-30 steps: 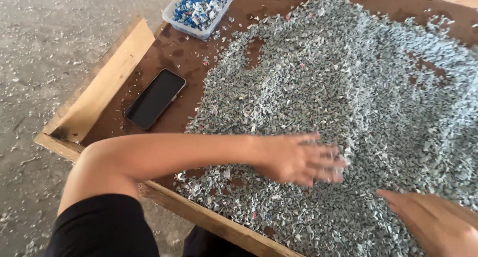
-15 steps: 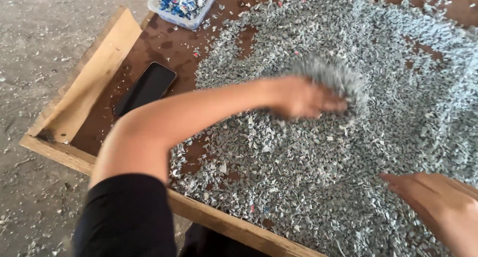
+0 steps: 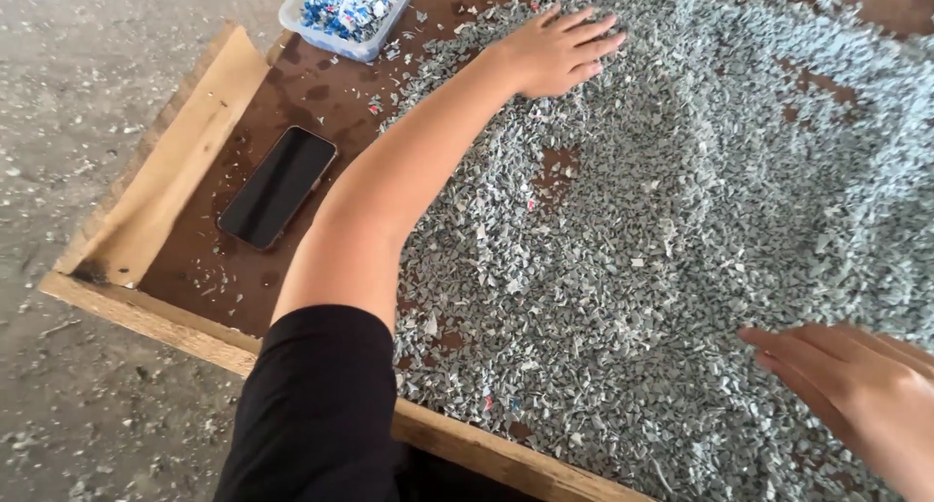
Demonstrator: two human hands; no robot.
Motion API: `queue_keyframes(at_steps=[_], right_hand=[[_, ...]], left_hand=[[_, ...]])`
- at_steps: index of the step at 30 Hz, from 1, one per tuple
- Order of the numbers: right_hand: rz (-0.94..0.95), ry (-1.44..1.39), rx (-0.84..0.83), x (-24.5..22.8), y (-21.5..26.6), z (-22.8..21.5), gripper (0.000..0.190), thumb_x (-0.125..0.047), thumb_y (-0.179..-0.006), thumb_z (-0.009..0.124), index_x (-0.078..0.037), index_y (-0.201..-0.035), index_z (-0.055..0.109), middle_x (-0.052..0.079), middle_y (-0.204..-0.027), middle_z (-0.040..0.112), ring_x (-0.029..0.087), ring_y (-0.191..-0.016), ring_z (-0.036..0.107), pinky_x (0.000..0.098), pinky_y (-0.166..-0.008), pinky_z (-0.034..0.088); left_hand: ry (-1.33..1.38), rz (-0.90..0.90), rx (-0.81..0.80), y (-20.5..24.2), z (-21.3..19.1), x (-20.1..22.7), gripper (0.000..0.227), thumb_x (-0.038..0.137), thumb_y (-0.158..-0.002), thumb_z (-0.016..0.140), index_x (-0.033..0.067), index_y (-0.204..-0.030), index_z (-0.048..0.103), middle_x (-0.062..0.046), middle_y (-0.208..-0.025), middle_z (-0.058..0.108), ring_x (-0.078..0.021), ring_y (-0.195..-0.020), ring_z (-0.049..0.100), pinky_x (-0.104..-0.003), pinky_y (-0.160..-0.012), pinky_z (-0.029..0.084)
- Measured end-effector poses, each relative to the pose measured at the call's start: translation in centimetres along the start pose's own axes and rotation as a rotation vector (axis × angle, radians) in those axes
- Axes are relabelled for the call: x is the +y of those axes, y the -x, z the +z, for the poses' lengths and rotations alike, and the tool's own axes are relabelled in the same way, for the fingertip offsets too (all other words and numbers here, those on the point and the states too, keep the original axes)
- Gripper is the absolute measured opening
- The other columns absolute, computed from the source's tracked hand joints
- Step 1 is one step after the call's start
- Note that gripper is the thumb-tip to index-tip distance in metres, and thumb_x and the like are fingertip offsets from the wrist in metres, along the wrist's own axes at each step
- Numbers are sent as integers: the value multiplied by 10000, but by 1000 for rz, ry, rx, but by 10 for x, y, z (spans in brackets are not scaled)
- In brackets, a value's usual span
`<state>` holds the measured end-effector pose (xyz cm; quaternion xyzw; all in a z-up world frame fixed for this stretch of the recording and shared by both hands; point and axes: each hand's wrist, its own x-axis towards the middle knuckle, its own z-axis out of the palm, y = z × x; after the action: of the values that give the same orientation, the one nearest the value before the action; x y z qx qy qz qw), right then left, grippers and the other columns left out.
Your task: The person sorts through a large pile of shredded plastic material on a wooden table, picking out specific pieces by hand and placing them into a small plastic container. A smartphone is visible on the table next to the pile.
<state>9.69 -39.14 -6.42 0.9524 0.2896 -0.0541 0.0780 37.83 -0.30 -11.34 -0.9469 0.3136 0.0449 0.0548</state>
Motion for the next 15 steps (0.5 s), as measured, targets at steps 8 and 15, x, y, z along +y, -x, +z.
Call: queue_keyframes(at_steps=[8,15], right_hand=[[47,46,-224,-10,8,7,491,-557,-877,390,-519,-1363,446,-205,-1224,651,108,-1256,603,348,-950,533],[-125,-68,13,-16,17,18,461,-506,-799,589,-418,-1252,588,-198,-998,716,90,-1018,691,336,-854,543]], left_hand=[[228,375,35,61,-14,91,530,205,-1156,360,177,-1638,139,-29,-1700,53,-292,-1573,53,-594,-1276,33],[421,602,-226,164,-37,174,552,262,-1133,351,272,-1627,104,-16,-1715,-11,-330,-1561,-110,-616,-1237,-131]])
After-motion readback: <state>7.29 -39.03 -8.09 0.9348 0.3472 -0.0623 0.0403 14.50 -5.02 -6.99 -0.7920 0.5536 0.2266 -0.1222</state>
